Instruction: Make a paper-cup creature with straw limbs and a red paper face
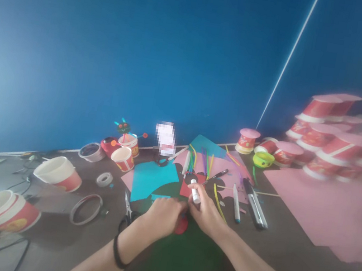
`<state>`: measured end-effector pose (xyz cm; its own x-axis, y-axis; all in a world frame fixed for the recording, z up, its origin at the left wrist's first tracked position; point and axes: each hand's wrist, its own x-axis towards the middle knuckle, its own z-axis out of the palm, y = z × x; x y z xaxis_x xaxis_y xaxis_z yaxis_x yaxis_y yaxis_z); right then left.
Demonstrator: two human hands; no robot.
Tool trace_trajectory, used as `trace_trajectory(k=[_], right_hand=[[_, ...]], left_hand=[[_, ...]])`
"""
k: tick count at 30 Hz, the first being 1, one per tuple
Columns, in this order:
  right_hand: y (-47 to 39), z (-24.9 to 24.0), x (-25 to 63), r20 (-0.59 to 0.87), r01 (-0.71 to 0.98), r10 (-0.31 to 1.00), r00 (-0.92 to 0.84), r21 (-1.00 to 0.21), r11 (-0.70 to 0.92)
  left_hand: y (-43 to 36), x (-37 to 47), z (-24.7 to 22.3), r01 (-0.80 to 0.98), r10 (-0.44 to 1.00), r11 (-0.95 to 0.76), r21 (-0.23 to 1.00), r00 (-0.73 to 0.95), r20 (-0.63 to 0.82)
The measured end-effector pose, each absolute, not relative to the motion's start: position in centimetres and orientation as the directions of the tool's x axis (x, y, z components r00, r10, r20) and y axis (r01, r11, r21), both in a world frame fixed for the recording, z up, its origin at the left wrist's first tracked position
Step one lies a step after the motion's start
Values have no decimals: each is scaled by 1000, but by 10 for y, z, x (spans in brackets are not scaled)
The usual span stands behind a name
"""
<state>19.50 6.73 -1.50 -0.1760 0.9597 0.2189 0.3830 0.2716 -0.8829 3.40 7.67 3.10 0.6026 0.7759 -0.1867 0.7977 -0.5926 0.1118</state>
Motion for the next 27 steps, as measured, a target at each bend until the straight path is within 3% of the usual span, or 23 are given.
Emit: trace_trajectory(k=[18,27], right_hand=[[68,-18,196,224,343,966,-131,-904,257],[67,-18,196,249,354,961,-123,-893,277]], left_hand=[[84,34,35,774,741,-608,177,633,-223],[86,27,29,789,790,-553,266,599,-134]])
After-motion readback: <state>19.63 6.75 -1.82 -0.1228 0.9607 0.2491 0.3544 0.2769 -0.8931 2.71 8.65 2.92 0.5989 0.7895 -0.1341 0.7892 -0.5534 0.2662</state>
